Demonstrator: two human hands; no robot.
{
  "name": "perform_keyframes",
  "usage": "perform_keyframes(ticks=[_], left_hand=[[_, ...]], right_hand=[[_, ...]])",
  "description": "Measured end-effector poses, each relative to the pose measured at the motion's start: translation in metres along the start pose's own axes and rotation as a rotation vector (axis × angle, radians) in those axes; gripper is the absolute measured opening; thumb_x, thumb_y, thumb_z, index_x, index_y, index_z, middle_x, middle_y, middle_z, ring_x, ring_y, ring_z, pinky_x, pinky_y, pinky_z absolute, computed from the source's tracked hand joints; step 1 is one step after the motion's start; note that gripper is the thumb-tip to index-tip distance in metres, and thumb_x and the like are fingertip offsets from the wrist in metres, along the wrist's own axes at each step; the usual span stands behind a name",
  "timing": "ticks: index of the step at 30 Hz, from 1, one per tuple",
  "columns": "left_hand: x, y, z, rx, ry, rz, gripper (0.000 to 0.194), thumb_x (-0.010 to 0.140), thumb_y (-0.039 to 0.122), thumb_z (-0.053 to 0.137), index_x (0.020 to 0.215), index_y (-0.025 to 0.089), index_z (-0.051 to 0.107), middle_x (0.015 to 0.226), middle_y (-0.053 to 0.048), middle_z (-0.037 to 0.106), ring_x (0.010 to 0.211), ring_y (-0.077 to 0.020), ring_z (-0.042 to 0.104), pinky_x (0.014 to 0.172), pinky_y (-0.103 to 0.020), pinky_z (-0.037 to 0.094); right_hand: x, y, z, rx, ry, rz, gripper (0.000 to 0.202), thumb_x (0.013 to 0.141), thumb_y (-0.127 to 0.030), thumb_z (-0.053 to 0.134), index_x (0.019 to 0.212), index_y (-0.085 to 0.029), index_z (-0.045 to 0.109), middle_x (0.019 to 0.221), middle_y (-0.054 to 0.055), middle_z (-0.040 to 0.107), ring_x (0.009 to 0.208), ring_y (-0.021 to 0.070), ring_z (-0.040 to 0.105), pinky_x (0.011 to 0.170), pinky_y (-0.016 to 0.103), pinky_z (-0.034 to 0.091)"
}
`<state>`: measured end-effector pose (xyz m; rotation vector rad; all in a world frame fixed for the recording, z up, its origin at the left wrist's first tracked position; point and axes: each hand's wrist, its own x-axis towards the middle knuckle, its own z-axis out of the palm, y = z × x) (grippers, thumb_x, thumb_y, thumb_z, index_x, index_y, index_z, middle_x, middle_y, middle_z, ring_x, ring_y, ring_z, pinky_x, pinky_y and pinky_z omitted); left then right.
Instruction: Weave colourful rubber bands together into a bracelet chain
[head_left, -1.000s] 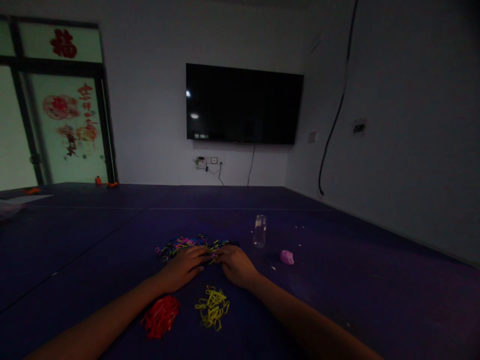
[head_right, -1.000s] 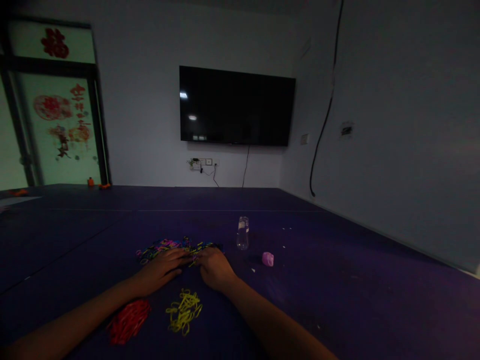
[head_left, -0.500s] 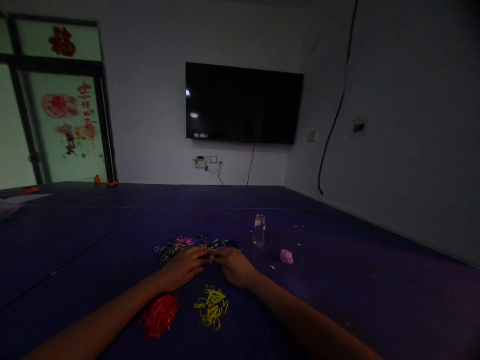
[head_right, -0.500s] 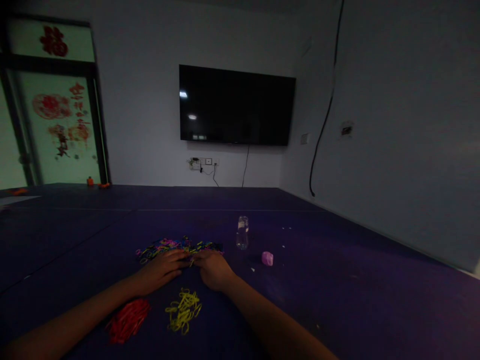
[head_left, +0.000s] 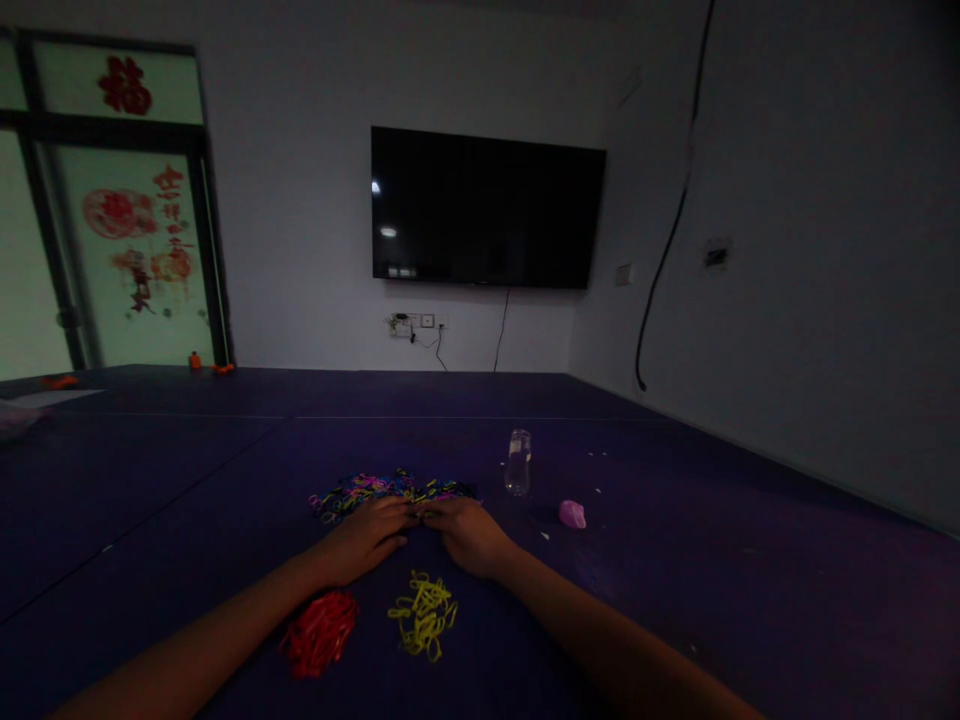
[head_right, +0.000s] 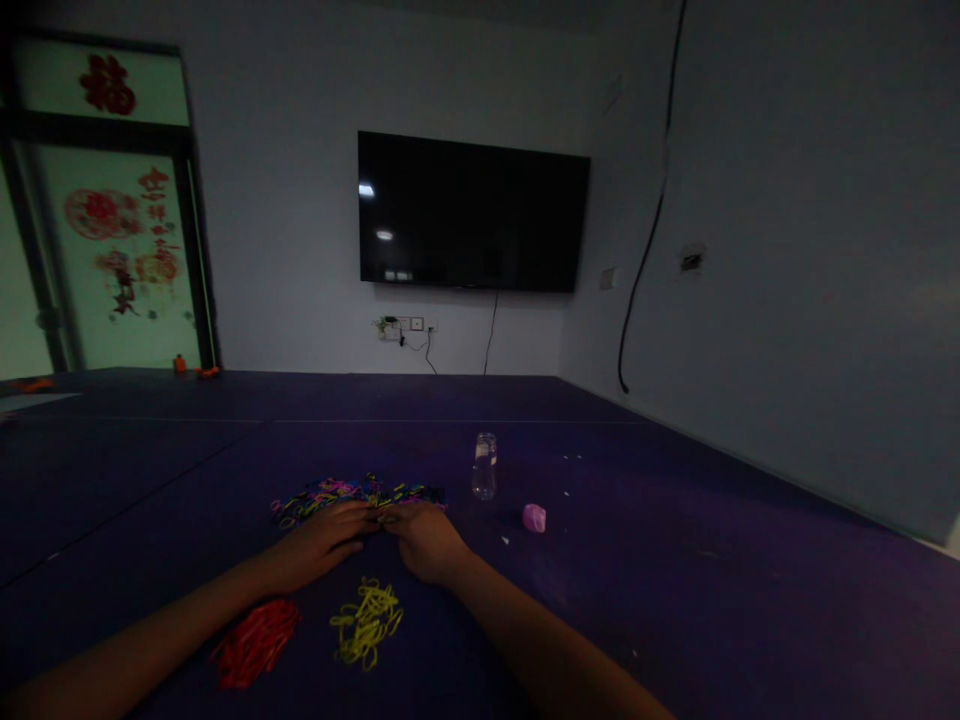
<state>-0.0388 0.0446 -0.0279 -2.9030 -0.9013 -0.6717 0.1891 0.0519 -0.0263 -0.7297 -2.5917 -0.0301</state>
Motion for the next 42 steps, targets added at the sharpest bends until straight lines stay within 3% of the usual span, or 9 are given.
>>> perform_keyframes(ticks=[8,20,34,42], left_hand=[[-0.003,-0.004,0.005,0.068,0.089,-0.066,0.025,0.09,0.024,0.051,0.114,0.022,0.059,0.125,-0.007,0.058,0.117,-0.0236,0.049,0.103,-0.045,0.037],[0.0,0.003,-0.002,0.03,0.062,0.034,0.023,0.095,0.025,0.043,0.109,0.021,0.061,0.111,-0.006,0.065,0.111,-0.0208,0.054,0.099,-0.04,0.041],[-0.003,-0.002,0.003,0.107,0.09,-0.091,0.021,0.089,0.023,0.05,0.107,0.021,0.061,0.119,-0.007,0.062,0.116,-0.025,0.051,0.1,-0.046,0.038],[-0.001,0.0,0.0,0.046,0.041,0.019,0.026,0.092,0.024,0.048,0.114,0.025,0.062,0.124,-0.006,0.059,0.118,-0.0224,0.049,0.101,-0.041,0.039]], right_hand=[[-0.001,0.006,0.007,-0.102,0.009,0.113,0.04,0.074,-0.006,0.045,0.102,-0.02,0.07,0.114,0.007,0.066,0.106,0.0199,0.059,0.095,0.034,0.041],[0.0,0.007,0.008,-0.146,-0.028,0.143,0.04,0.076,-0.005,0.044,0.11,-0.013,0.065,0.116,0.011,0.065,0.112,0.0211,0.055,0.096,0.033,0.039],[-0.001,0.006,0.006,-0.113,0.0,0.173,0.04,0.072,-0.005,0.045,0.101,-0.018,0.069,0.109,0.007,0.068,0.108,0.02,0.057,0.096,0.033,0.039],[0.0,0.008,0.009,-0.151,-0.006,0.166,0.034,0.073,-0.006,0.044,0.093,-0.016,0.07,0.097,0.008,0.07,0.095,0.0199,0.062,0.09,0.031,0.043]])
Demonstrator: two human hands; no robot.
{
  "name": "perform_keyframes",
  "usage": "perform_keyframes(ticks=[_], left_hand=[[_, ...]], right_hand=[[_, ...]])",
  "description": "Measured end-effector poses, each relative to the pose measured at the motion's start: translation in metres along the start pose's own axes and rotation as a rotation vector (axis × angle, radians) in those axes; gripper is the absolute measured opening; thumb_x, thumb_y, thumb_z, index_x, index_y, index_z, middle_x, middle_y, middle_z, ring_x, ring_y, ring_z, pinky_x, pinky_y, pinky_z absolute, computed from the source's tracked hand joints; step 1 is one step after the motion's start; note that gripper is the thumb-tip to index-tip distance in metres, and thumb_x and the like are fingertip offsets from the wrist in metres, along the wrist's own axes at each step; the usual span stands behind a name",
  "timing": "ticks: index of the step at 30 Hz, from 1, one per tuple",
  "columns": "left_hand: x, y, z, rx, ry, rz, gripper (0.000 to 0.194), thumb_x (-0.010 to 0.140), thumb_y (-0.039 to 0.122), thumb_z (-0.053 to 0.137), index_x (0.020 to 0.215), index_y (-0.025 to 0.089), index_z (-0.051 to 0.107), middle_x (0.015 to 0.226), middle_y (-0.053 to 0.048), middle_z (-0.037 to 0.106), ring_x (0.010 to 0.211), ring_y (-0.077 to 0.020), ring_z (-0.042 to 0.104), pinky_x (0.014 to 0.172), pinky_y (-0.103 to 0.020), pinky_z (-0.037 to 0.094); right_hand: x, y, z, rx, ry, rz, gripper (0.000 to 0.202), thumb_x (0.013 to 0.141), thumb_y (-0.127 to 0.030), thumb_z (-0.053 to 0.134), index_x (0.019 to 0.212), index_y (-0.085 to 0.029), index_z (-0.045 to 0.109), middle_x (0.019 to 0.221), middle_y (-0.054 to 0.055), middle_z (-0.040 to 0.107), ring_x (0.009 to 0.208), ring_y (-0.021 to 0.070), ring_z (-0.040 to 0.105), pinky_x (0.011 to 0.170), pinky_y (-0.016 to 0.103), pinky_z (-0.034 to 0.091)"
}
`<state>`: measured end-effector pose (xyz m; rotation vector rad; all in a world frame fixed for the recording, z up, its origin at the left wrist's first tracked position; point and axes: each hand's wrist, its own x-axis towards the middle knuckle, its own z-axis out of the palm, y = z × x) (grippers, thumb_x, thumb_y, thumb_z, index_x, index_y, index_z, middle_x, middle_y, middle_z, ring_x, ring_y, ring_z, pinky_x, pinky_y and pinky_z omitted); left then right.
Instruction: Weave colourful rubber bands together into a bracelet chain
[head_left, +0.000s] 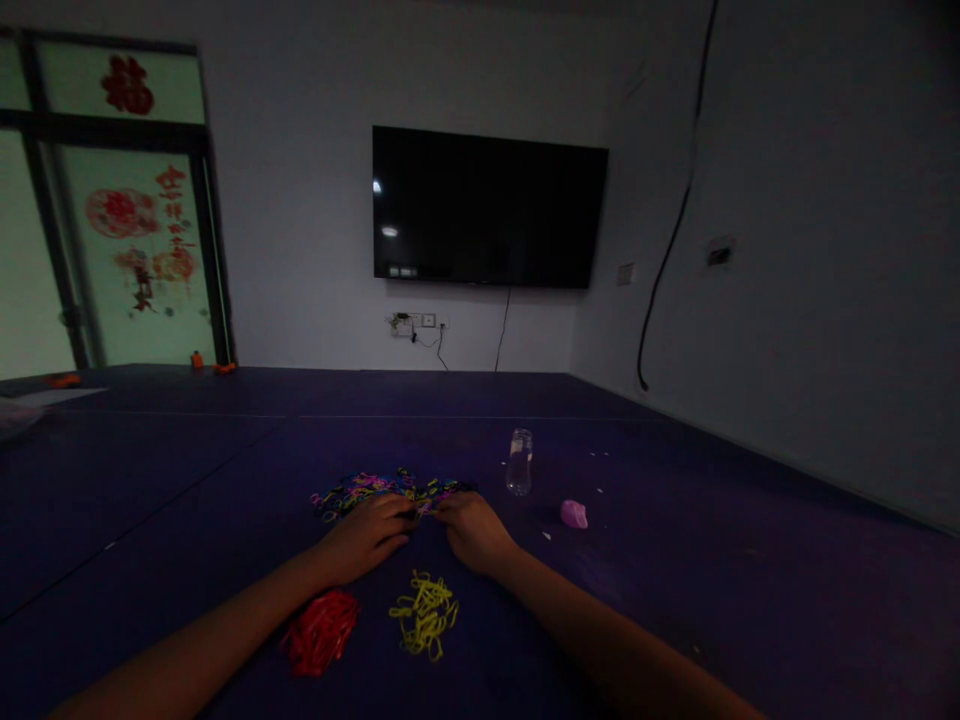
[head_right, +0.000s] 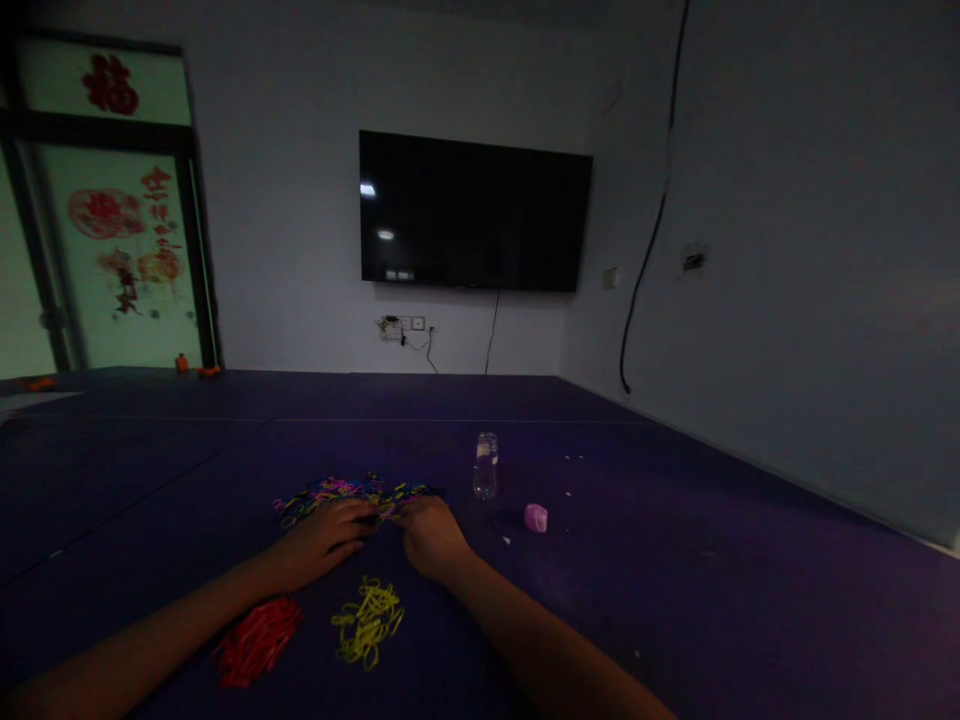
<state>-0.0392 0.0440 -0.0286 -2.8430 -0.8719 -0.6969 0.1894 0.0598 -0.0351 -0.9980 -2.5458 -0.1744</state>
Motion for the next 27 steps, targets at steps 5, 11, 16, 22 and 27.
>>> perform_keyframes(ticks=[5,11,16,22,27], left_hand=[[-0.0016,-0.0005,0.0002,0.058,0.056,-0.072,0.024,0.09,0.024,0.049,0.108,0.023,0.065,0.123,-0.006,0.059,0.115,-0.0244,0.051,0.098,-0.044,0.04],[-0.0004,0.002,-0.0027,0.065,0.068,-0.085,0.025,0.092,0.023,0.045,0.106,0.022,0.065,0.117,-0.007,0.062,0.113,-0.0239,0.052,0.097,-0.043,0.041],[0.0014,0.0015,-0.0023,-0.023,-0.018,0.038,0.027,0.094,0.024,0.045,0.115,0.024,0.061,0.121,-0.005,0.061,0.117,-0.0209,0.05,0.101,-0.04,0.04],[0.0011,-0.0002,-0.0009,-0.01,-0.04,0.025,0.03,0.094,0.024,0.046,0.122,0.026,0.057,0.127,-0.005,0.057,0.121,-0.0223,0.046,0.103,-0.042,0.037],[0.0015,0.0,-0.001,-0.001,-0.034,0.026,0.032,0.093,0.024,0.047,0.125,0.024,0.054,0.123,-0.006,0.059,0.118,-0.0221,0.048,0.103,-0.042,0.037]], right_hand=[[0.0006,0.0001,0.0007,-0.015,-0.01,0.005,0.033,0.069,-0.004,0.045,0.088,-0.015,0.069,0.097,0.009,0.069,0.097,0.0205,0.061,0.091,0.031,0.042],[0.0003,0.0009,0.0011,-0.014,-0.007,0.028,0.031,0.07,-0.004,0.045,0.089,-0.013,0.068,0.098,0.01,0.068,0.098,0.0207,0.06,0.091,0.03,0.042],[-0.0006,-0.0013,-0.0018,0.025,-0.008,0.021,0.034,0.073,-0.005,0.043,0.095,-0.015,0.067,0.102,0.009,0.066,0.1,0.0197,0.059,0.09,0.03,0.043],[-0.0013,-0.0045,-0.0037,0.071,0.0,-0.08,0.044,0.077,-0.006,0.042,0.116,-0.017,0.061,0.117,0.009,0.062,0.11,0.0203,0.053,0.095,0.033,0.04],[-0.0008,-0.0043,-0.0046,0.063,-0.018,-0.114,0.042,0.08,-0.008,0.044,0.118,-0.015,0.06,0.12,0.011,0.06,0.11,0.0214,0.053,0.094,0.034,0.04]])
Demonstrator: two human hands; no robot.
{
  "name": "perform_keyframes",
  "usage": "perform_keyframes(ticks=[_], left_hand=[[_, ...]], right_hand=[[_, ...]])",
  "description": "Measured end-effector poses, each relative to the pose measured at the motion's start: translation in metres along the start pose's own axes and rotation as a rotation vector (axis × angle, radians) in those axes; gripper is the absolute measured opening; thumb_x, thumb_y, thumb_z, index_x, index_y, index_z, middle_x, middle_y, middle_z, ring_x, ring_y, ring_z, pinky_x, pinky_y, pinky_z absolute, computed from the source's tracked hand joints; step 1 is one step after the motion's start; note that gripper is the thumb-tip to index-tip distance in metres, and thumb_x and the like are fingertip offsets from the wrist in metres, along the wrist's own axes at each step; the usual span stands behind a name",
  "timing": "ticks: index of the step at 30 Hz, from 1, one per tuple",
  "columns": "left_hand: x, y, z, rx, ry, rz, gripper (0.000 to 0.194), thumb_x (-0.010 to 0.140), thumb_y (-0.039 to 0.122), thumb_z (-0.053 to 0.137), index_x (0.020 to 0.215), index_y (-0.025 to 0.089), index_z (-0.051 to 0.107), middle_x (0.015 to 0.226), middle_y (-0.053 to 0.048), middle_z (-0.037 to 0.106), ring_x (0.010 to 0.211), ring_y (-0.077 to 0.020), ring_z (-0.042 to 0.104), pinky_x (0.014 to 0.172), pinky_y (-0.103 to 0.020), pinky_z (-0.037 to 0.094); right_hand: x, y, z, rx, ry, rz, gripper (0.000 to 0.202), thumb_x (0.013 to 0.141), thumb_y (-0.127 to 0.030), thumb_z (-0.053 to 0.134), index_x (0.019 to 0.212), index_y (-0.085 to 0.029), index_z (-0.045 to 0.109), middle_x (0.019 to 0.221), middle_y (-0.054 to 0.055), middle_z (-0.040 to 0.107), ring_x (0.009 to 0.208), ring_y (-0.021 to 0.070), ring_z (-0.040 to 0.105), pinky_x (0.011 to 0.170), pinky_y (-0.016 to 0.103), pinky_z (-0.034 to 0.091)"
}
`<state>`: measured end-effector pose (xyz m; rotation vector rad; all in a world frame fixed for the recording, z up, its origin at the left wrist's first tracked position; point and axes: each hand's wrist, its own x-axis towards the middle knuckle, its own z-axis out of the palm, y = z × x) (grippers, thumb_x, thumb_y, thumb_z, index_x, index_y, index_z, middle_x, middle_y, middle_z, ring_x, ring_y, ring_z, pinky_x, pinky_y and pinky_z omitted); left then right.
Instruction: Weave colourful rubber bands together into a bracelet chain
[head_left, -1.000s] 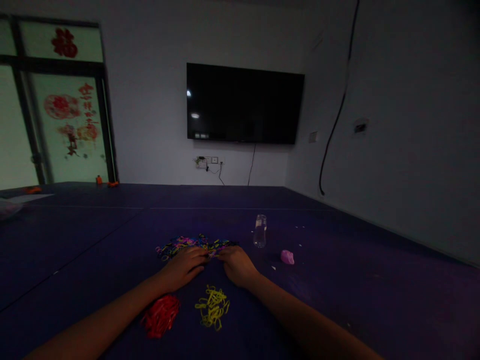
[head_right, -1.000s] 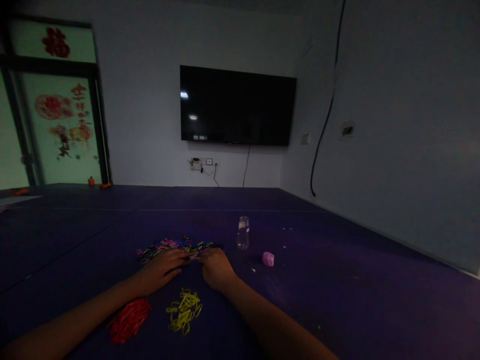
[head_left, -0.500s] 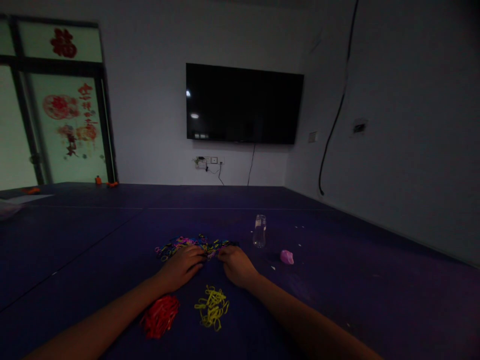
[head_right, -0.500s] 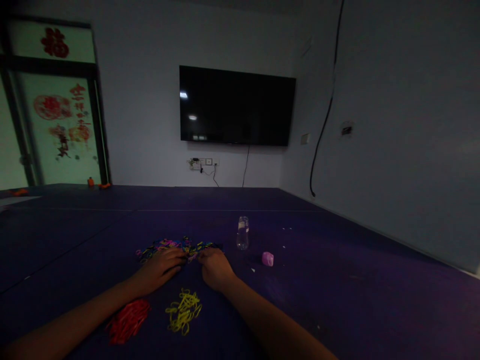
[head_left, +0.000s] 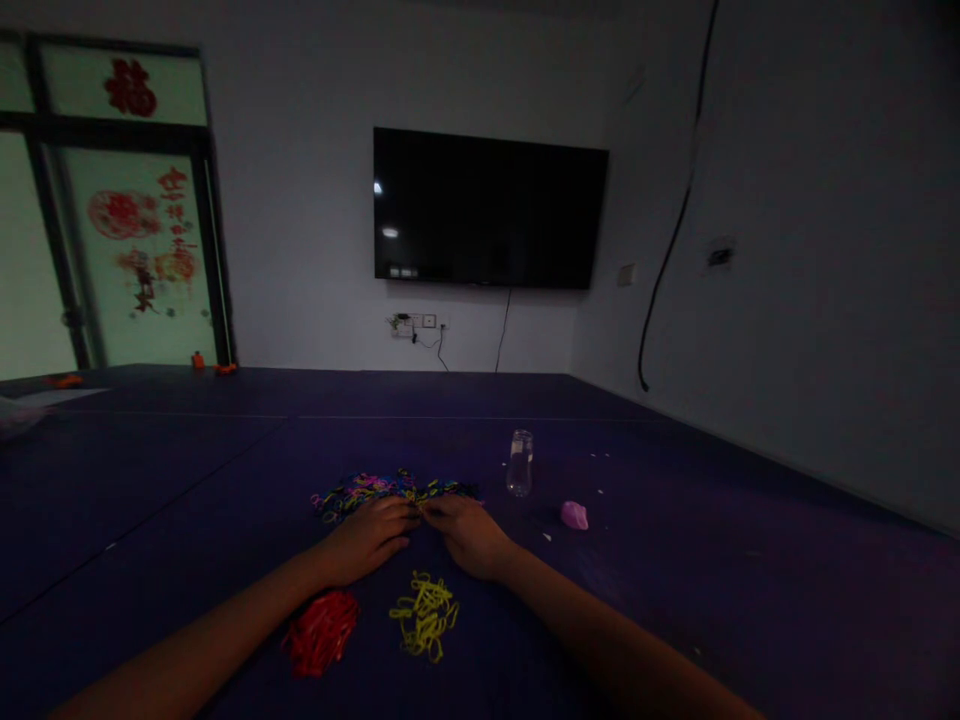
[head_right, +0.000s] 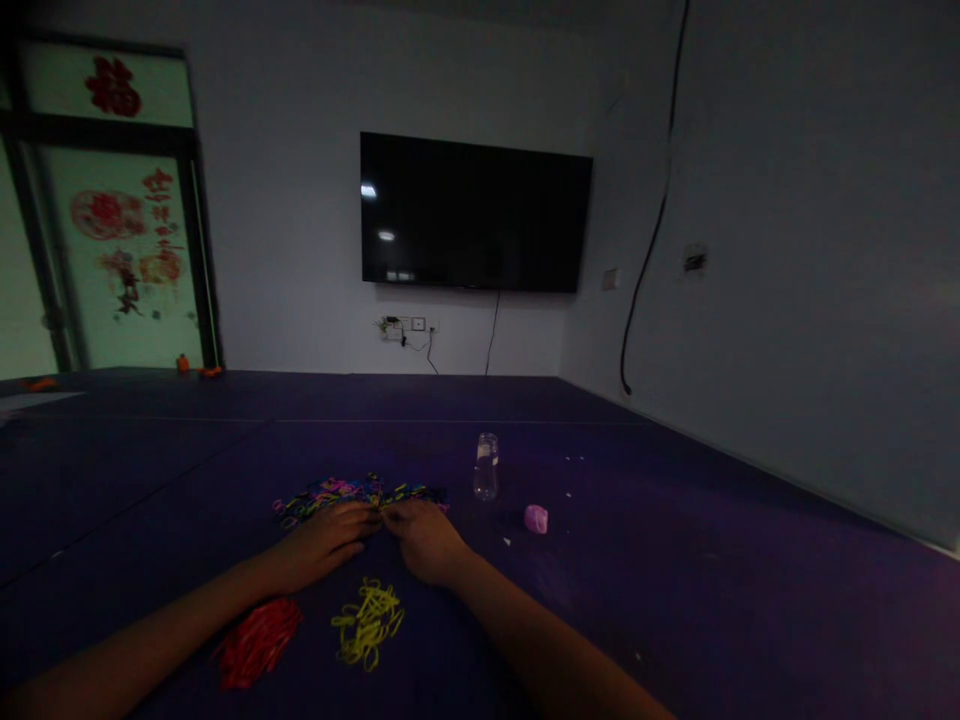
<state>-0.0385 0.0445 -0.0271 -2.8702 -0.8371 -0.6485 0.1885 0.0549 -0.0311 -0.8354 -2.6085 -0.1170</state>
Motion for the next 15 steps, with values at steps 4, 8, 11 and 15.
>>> perform_keyframes(ticks=[4,8,11,15], left_hand=[[-0.0008,0.0,0.0,0.008,0.008,-0.006,0.032,0.093,0.025,0.047,0.123,0.023,0.055,0.122,-0.006,0.06,0.117,-0.0228,0.048,0.102,-0.042,0.038],[-0.0012,0.0001,0.0005,0.004,0.014,0.002,0.03,0.092,0.023,0.047,0.12,0.022,0.058,0.118,-0.007,0.062,0.115,-0.0229,0.049,0.101,-0.041,0.039],[-0.0012,0.0,0.001,-0.003,0.024,0.005,0.026,0.091,0.022,0.048,0.113,0.021,0.062,0.112,-0.007,0.063,0.112,-0.0229,0.052,0.098,-0.041,0.04],[-0.0008,0.0003,0.0012,-0.002,0.056,0.0,0.022,0.09,0.021,0.048,0.104,0.02,0.065,0.106,-0.007,0.063,0.104,-0.0215,0.055,0.093,-0.038,0.043]], right_hand=[[-0.0001,0.0,-0.0013,0.014,-0.012,0.003,0.041,0.08,-0.008,0.044,0.116,-0.016,0.061,0.121,0.01,0.06,0.11,0.0212,0.053,0.095,0.034,0.04],[0.0,0.0005,-0.0012,0.032,-0.019,0.001,0.041,0.079,-0.007,0.043,0.115,-0.015,0.062,0.117,0.01,0.062,0.109,0.0214,0.054,0.095,0.033,0.04],[0.0001,0.0014,-0.0003,0.027,-0.017,-0.002,0.041,0.079,-0.007,0.043,0.114,-0.014,0.062,0.117,0.011,0.062,0.109,0.0214,0.054,0.094,0.033,0.04],[-0.0002,0.0022,0.0009,0.031,-0.018,0.015,0.042,0.079,-0.007,0.042,0.116,-0.014,0.062,0.118,0.011,0.061,0.109,0.0212,0.054,0.094,0.032,0.041]])
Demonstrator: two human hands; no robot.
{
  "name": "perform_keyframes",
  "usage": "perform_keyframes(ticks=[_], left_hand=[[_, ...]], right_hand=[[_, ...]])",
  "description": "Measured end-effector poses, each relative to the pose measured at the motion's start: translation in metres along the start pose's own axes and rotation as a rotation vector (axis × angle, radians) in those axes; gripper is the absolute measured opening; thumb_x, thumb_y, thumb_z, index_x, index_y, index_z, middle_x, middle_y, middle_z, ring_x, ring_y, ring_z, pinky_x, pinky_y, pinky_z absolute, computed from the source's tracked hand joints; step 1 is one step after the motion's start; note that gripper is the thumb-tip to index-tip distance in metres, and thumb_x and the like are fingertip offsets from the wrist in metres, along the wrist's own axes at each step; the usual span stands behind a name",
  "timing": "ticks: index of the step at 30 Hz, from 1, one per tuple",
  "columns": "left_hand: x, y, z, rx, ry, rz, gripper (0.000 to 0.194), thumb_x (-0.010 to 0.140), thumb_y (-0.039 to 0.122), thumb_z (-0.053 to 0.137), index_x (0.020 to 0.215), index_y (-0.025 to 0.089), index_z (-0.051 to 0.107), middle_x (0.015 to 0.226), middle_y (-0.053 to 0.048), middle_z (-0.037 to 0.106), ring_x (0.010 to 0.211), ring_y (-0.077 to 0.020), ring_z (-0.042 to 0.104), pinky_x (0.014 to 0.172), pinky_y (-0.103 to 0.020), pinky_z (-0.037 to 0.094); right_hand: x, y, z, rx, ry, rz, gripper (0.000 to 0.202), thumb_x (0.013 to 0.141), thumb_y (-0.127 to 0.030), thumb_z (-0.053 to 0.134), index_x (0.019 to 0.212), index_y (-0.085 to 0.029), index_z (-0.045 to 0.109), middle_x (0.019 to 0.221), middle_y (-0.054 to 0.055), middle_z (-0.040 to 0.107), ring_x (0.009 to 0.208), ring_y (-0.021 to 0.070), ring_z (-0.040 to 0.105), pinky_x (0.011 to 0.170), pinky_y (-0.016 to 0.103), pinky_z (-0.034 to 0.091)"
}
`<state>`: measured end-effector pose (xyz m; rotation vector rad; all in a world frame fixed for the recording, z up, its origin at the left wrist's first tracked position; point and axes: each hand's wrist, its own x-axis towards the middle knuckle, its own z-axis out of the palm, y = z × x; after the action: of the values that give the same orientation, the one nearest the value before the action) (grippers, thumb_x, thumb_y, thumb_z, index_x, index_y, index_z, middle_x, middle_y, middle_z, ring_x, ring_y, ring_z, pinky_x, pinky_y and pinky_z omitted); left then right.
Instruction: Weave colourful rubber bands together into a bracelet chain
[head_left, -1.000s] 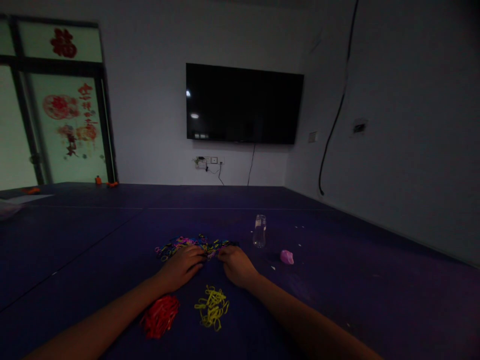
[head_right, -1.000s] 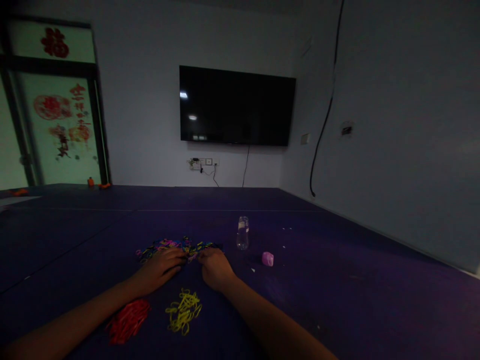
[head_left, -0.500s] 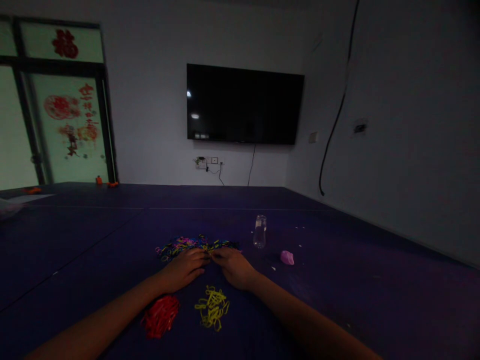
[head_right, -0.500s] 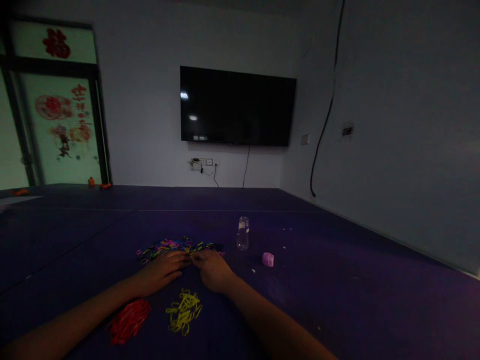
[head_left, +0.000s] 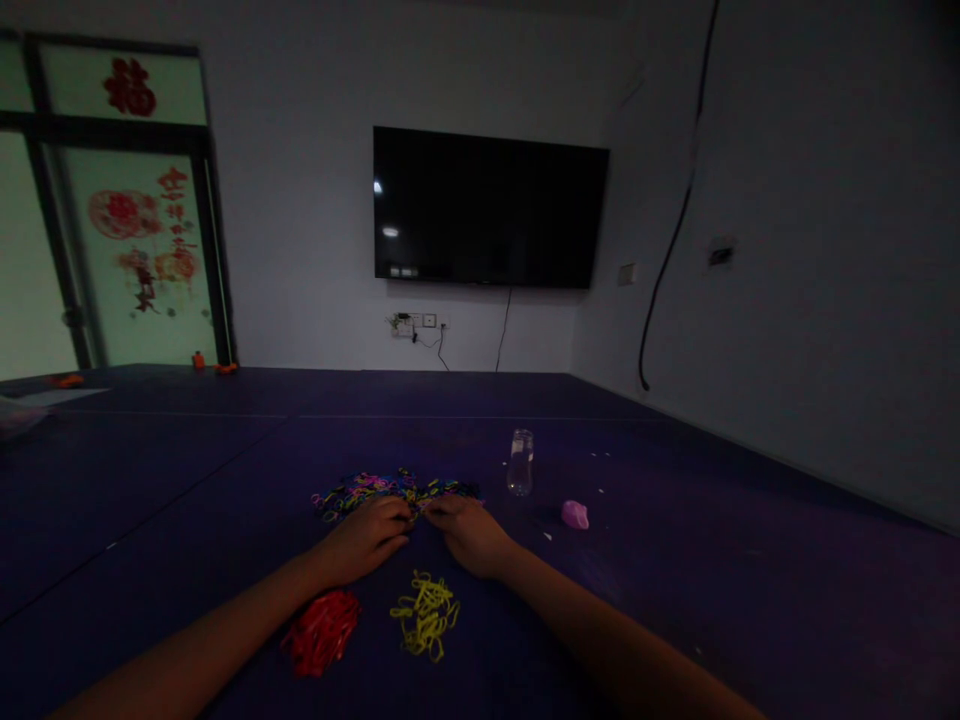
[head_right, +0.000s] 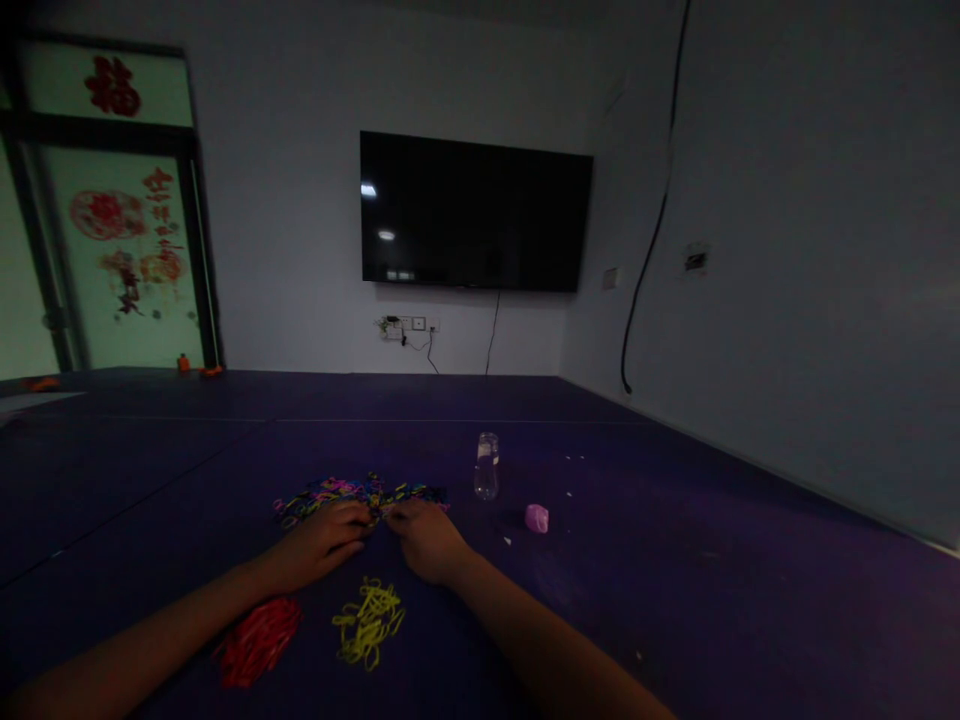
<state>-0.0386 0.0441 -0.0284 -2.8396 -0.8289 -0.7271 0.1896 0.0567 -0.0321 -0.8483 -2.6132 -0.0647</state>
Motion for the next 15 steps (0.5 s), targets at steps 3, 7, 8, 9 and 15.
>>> perform_keyframes(ticks=[3,7,8,9,15], left_hand=[[0.0003,0.0009,-0.0004,0.005,0.023,-0.023,0.022,0.088,0.018,0.048,0.104,0.019,0.064,0.105,-0.007,0.062,0.102,-0.0211,0.055,0.092,-0.037,0.044],[-0.0001,0.0027,-0.0008,0.009,0.074,-0.056,0.026,0.087,0.015,0.048,0.108,0.02,0.062,0.105,-0.007,0.062,0.1,-0.0208,0.056,0.09,-0.037,0.045],[-0.0003,0.003,-0.0008,0.01,0.089,-0.062,0.026,0.086,0.014,0.048,0.108,0.02,0.061,0.106,-0.007,0.062,0.1,-0.0206,0.056,0.089,-0.037,0.045],[-0.0004,0.0031,-0.0006,0.01,0.1,-0.069,0.027,0.086,0.013,0.047,0.108,0.02,0.061,0.107,-0.007,0.062,0.1,-0.0205,0.056,0.089,-0.036,0.045],[-0.0008,0.0004,0.0011,-0.004,0.128,-0.081,0.027,0.086,0.013,0.048,0.11,0.021,0.06,0.104,-0.006,0.063,0.098,-0.0201,0.057,0.086,-0.035,0.046]], right_hand=[[-0.0004,-0.0002,0.0001,0.003,0.005,0.006,0.044,0.078,-0.006,0.042,0.116,-0.014,0.061,0.117,0.011,0.062,0.109,0.0212,0.054,0.094,0.032,0.041],[-0.0004,-0.0012,-0.0003,-0.001,0.027,0.027,0.046,0.074,-0.005,0.043,0.114,-0.015,0.063,0.117,0.011,0.063,0.109,0.0213,0.055,0.093,0.033,0.041],[-0.0003,-0.0014,-0.0005,-0.002,0.034,0.03,0.046,0.073,-0.005,0.044,0.113,-0.015,0.064,0.116,0.01,0.063,0.109,0.0213,0.055,0.093,0.032,0.041],[-0.0003,-0.0015,-0.0006,-0.001,0.043,0.032,0.045,0.073,-0.005,0.044,0.111,-0.015,0.065,0.116,0.01,0.063,0.108,0.0211,0.056,0.093,0.032,0.042],[-0.002,0.0016,-0.0009,0.175,0.165,0.029,0.042,0.069,-0.005,0.043,0.096,-0.018,0.071,0.102,0.007,0.069,0.098,0.0186,0.061,0.089,0.031,0.045]])
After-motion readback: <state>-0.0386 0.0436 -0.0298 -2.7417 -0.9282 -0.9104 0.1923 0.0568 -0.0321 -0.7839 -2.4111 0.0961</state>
